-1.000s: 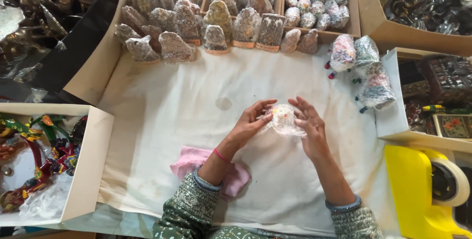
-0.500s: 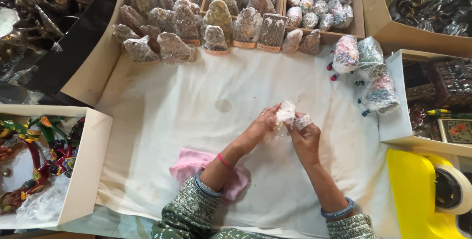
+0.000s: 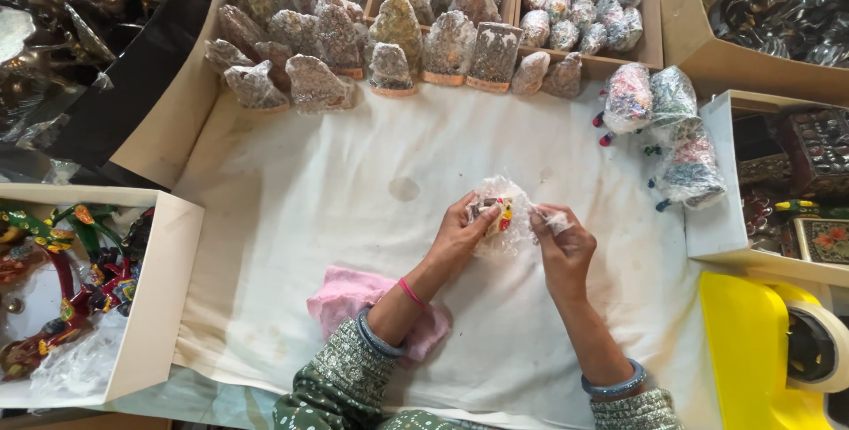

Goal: Cleaning and wrapping decorative figurines at a fulfillment workstation.

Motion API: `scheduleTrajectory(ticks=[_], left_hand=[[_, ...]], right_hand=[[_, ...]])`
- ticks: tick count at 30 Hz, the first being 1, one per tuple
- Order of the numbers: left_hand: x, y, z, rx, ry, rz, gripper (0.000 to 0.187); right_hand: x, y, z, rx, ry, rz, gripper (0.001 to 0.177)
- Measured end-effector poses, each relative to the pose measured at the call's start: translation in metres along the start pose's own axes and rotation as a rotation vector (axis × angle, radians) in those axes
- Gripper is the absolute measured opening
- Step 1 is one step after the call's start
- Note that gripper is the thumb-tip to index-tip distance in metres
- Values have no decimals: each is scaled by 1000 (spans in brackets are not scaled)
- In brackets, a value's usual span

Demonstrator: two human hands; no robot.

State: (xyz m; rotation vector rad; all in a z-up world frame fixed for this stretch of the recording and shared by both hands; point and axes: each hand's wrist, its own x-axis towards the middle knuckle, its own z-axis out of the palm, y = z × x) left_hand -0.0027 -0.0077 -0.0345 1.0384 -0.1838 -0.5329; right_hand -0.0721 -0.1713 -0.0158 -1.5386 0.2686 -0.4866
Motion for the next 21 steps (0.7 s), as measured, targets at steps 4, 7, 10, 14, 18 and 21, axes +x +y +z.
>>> scheduleTrajectory(ticks=[4,7,10,14,18,21], left_hand=[[3,-6,-1,-88,66,-11,25],[3,-12,-5,-94,86,28,19],[3,-9,-4,-81,68,62,12],[0,-1,2,-59,-10,98,14],[-5,2,6,40,-56,146,14],[-8,6,12,131,-89,218,17]], right_hand=[[-8,-16,3,-90,-162,-112,19],[-10,-14,0,-87,-290,-245,19],[-8,13,-9,-31,-275,-231,13],[-3,-12,7,102,-145,-14,18],[-2,-11,10,112,-193,31,43],[-3,-6,11,-34,-209,-91,34]])
